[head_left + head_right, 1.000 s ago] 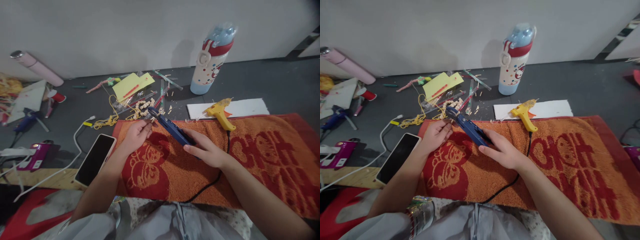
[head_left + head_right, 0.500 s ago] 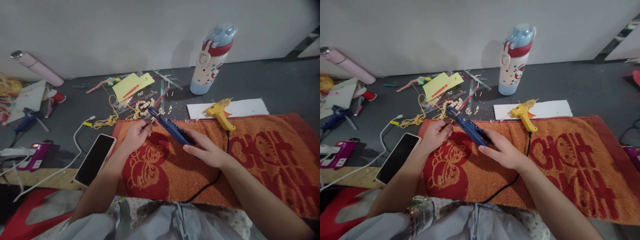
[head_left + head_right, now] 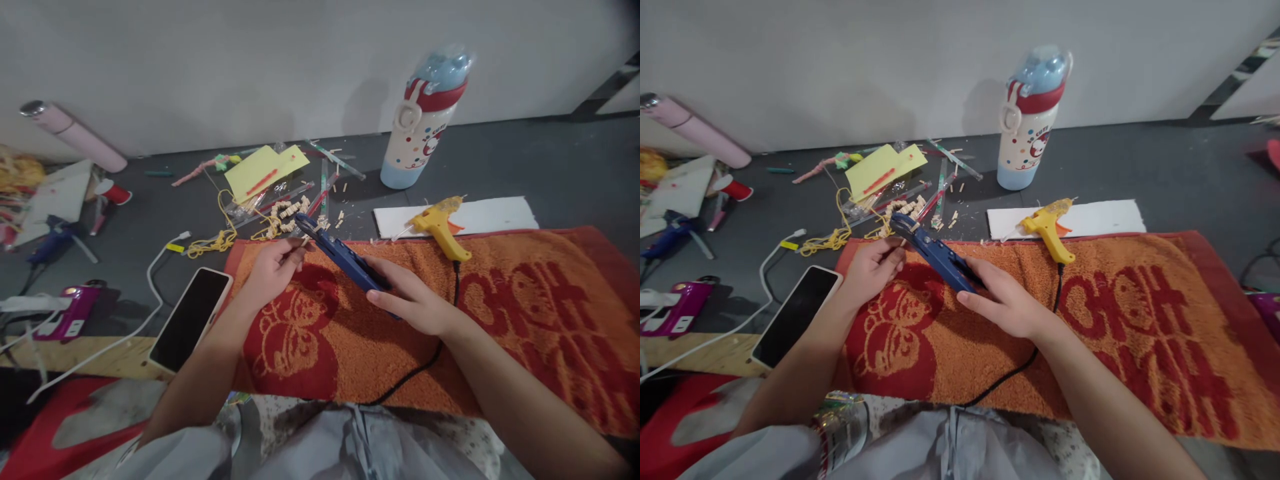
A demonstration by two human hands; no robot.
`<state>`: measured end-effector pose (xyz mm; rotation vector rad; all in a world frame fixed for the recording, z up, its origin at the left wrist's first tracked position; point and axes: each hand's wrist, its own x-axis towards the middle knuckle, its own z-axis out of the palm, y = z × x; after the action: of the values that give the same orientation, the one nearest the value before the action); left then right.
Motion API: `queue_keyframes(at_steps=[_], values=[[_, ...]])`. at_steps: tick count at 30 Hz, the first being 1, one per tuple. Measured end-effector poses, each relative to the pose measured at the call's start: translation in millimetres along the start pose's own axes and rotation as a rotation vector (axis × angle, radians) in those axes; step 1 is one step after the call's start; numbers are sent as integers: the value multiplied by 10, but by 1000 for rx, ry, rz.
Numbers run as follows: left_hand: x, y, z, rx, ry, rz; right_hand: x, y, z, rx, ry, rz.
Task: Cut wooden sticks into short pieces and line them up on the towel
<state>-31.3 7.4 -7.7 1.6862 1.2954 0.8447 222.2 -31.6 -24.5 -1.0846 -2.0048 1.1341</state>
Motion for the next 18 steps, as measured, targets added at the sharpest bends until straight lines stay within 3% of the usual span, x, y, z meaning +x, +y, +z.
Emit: queue_keyframes(at_steps=[18], values=[[-16, -2, -10, 114, 12, 35, 19, -17, 18, -26, -11, 15]])
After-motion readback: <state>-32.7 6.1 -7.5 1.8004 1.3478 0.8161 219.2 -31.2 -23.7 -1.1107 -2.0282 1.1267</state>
